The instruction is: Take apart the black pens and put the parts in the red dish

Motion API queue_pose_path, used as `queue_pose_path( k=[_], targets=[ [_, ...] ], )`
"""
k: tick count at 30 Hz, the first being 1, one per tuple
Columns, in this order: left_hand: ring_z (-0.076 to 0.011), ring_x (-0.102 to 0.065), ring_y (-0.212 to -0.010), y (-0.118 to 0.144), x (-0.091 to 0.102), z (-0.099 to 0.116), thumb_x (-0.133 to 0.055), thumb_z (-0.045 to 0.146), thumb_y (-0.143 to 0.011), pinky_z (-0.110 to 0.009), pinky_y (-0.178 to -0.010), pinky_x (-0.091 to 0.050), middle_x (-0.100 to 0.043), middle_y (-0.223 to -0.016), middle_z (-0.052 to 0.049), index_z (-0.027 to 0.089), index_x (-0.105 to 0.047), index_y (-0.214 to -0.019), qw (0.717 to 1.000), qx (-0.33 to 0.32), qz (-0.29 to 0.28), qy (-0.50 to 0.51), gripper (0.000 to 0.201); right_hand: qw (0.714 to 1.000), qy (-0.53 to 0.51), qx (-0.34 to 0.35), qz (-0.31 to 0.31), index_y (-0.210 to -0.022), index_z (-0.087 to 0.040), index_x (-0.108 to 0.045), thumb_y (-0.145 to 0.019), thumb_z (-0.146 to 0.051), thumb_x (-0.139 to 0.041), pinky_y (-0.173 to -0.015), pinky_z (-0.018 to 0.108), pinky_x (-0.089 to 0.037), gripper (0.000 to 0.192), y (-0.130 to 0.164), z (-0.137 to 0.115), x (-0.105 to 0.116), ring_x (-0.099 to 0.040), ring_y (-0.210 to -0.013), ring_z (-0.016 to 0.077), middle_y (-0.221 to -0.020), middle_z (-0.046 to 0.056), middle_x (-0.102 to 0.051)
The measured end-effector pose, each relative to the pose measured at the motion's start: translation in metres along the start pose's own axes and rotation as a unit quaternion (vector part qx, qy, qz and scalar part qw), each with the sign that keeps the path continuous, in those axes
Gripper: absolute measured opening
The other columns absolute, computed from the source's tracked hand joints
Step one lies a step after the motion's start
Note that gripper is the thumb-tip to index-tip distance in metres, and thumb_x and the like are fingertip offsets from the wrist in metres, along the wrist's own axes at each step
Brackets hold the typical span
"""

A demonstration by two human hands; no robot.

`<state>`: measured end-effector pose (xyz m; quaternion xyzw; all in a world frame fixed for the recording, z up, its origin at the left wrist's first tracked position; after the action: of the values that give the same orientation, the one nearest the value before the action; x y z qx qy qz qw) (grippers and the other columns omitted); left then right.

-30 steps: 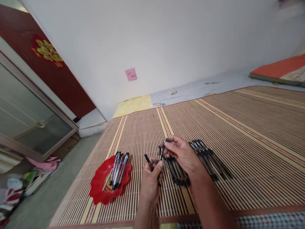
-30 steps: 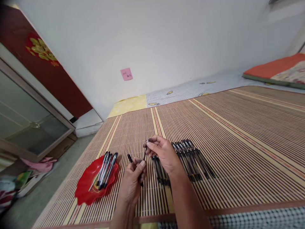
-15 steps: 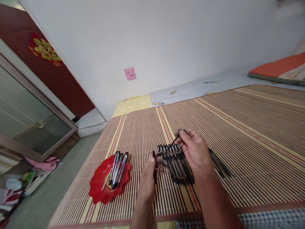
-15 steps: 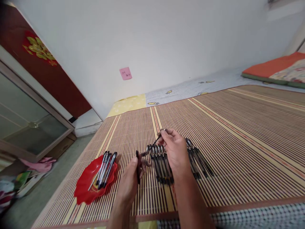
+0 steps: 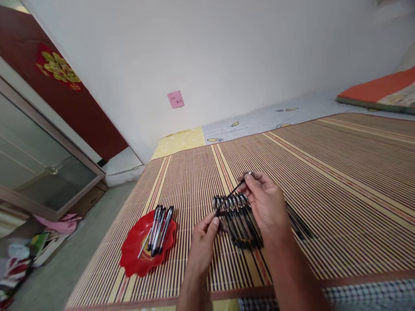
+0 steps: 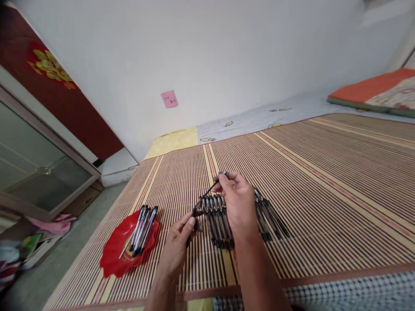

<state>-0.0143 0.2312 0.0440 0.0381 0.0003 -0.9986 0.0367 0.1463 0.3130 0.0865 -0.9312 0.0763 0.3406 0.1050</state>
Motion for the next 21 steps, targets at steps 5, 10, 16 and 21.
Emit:
queue_pose_path(
  k=[5, 10, 16, 21],
  targets=[
    [-0.019, -0.062, -0.092, 0.0, 0.002, -0.003, -0.065, 0.039, -0.091, -0.028, -0.087, -0.046, -0.074, -0.101, -0.006, 0.021, -0.074, -0.119, 1.0, -0.015, 0.001, 0.004, 0.034, 1.0, 0.006, 0.001, 0.0, -0.079, -0.019, -0.068, -0.071, -0.033, -0.085, -0.057, 0.019, -0.05, 0.024, -0.002, -0.001, 0.0, -0.061, -0.059, 0.007, -0.078, -0.002, -0.069],
    [-0.0196, -0.063, -0.092, 0.001, 0.001, 0.002, -0.065, 0.039, -0.091, -0.029, -0.087, -0.048, -0.075, -0.099, -0.006, 0.022, -0.075, -0.117, 0.999, -0.032, 0.011, -0.015, 0.033, 1.0, 0.008, 0.001, -0.013, -0.08, -0.018, -0.068, -0.072, -0.033, -0.084, -0.058, 0.019, -0.05, 0.023, -0.002, -0.001, 0.0, -0.061, -0.06, 0.007, -0.075, -0.002, -0.068],
    [-0.0203, -0.064, -0.094, -0.001, 0.001, 0.003, -0.065, 0.038, -0.091, -0.033, -0.093, -0.047, -0.075, -0.106, -0.007, 0.024, -0.074, -0.118, 0.999, -0.045, 0.013, -0.02, 0.032, 0.999, 0.033, 0.005, -0.032, -0.084, -0.019, -0.067, -0.077, -0.032, -0.08, -0.06, 0.022, -0.053, 0.02, -0.001, 0.002, 0.002, -0.063, -0.06, 0.0088, -0.076, -0.002, -0.069],
    [-0.0236, -0.062, -0.108, 0.0, 0.006, 0.009, -0.062, 0.034, -0.093, -0.035, -0.097, -0.045, -0.073, -0.113, -0.007, 0.025, -0.074, -0.116, 0.99, -0.098, 0.023, -0.097, 0.028, 0.994, 0.078, 0.026, -0.075, -0.087, -0.02, -0.067, -0.081, -0.033, -0.076, -0.061, 0.025, -0.055, 0.017, 0.001, -0.004, -0.003, -0.064, -0.061, 0.0106, -0.079, -0.001, -0.069]
  ],
)
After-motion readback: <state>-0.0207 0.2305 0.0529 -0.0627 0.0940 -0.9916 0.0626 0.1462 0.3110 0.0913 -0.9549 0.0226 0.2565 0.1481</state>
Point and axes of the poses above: each hand's wrist, its own y-axis away from the middle knuckle, its own x-axis out of the back of the hand, z = x × y, the point moved 4 cm from there along -y, towards the middle knuckle
